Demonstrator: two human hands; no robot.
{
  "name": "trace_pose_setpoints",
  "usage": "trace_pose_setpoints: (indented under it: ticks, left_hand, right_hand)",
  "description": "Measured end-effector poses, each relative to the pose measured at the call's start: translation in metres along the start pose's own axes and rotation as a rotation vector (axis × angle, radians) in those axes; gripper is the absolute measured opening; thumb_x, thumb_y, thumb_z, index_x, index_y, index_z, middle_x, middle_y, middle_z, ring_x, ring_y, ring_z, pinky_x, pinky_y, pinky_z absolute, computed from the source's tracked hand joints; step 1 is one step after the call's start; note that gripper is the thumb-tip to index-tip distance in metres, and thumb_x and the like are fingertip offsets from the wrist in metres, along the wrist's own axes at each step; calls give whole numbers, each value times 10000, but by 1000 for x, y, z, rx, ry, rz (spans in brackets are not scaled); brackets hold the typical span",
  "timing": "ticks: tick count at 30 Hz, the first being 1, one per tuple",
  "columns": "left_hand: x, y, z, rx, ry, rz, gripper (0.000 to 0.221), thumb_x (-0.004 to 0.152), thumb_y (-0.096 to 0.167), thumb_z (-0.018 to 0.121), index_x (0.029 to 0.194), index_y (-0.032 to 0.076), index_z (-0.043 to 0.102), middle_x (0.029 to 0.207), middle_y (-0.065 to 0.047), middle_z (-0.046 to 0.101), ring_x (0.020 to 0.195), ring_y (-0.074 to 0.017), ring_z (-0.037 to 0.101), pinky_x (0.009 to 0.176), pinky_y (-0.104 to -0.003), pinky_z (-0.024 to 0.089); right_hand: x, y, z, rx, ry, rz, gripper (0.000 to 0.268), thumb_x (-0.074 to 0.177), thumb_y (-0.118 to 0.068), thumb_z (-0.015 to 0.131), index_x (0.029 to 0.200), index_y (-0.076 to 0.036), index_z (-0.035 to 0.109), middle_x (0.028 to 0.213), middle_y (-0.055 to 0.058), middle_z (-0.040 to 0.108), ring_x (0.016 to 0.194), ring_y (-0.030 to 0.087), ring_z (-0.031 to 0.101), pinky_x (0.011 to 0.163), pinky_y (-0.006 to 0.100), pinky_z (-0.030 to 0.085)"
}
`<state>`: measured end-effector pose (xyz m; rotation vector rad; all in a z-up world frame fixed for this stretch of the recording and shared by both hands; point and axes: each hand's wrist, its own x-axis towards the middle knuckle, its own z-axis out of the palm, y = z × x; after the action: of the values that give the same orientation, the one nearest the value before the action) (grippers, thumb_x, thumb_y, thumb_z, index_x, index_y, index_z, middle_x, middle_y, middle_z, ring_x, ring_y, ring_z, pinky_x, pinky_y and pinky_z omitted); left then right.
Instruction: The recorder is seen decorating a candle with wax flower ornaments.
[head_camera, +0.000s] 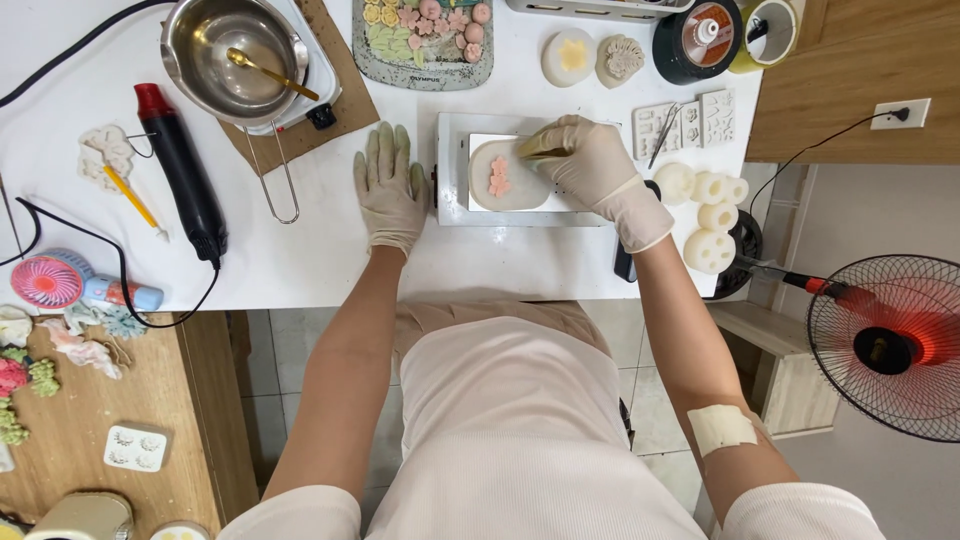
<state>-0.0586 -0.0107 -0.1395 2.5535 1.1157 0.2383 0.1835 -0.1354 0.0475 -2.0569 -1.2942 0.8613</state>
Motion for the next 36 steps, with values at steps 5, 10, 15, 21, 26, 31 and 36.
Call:
trace_pose_setpoints:
  ticks: [5, 10, 15, 21, 26, 31, 36]
  left_hand:
    - [0, 1, -3, -2, -8, -3, 595, 1073, 249, 505, 1618, 63, 351, 1673, -134, 318, 1562, -283, 247, 1279, -469, 153]
    - [0, 1, -2, 17, -2, -2, 596, 1079, 252, 501, 1623, 68, 342, 1676, -132, 314, 1561, -279, 247, 1278, -461, 151]
    - [0, 0, -2, -12, 3, -8, 591, 1072, 253, 509, 1616, 80, 354, 1671, -127, 325, 1557, -271, 262, 1281, -461, 157]
    - [1, 0, -3, -7, 1, -9, 598, 1064, 250, 524, 1614, 83, 358, 1670, -124, 328, 1560, -271, 267, 1283, -461, 162]
    - [2, 0, -2, -18, 9, -4, 607, 1059, 252, 532, 1612, 74, 357, 1664, -129, 327, 1552, -281, 265, 1275, -470, 161]
    - [0, 0, -1, -9, 18, -7, 603, 1066, 249, 534, 1617, 79, 356, 1673, -123, 325, 1559, -274, 268, 1281, -462, 167]
    - [1, 0, -2, -1, 14, -4, 592, 1065, 244, 524, 1609, 67, 372, 1670, -132, 329, 1558, -272, 272, 1275, -461, 173]
  right_hand:
    - [9, -2, 6, -99, -21, -75, 278, 821, 16, 758, 1071, -97, 800, 1036, 118, 755, 915, 257, 730, 846, 326, 587]
    - [6, -4, 10, 54, -8, 14, 292, 845, 10, 751, 1128, -65, 748, 1044, 104, 725, 899, 184, 754, 822, 295, 609]
    - [-2, -2, 12, -49, 114, -31, 287, 828, -14, 802, 1110, -27, 752, 976, 118, 693, 832, 201, 727, 772, 308, 591]
    - [-6, 0, 17, -91, 162, -51, 161, 911, -90, 829, 1065, -84, 782, 952, 105, 721, 798, 231, 708, 734, 327, 580]
    - [-2, 0, 19, -95, 172, -89, 184, 885, -76, 816, 1063, -112, 788, 929, 103, 713, 792, 253, 706, 737, 337, 579]
    - [2, -3, 16, -101, 139, -85, 234, 843, -32, 806, 1064, -110, 793, 914, 114, 686, 782, 263, 697, 726, 346, 576]
    - [6, -2, 17, -68, 110, -106, 222, 864, -21, 792, 1071, -99, 784, 944, 92, 693, 798, 245, 702, 735, 329, 581]
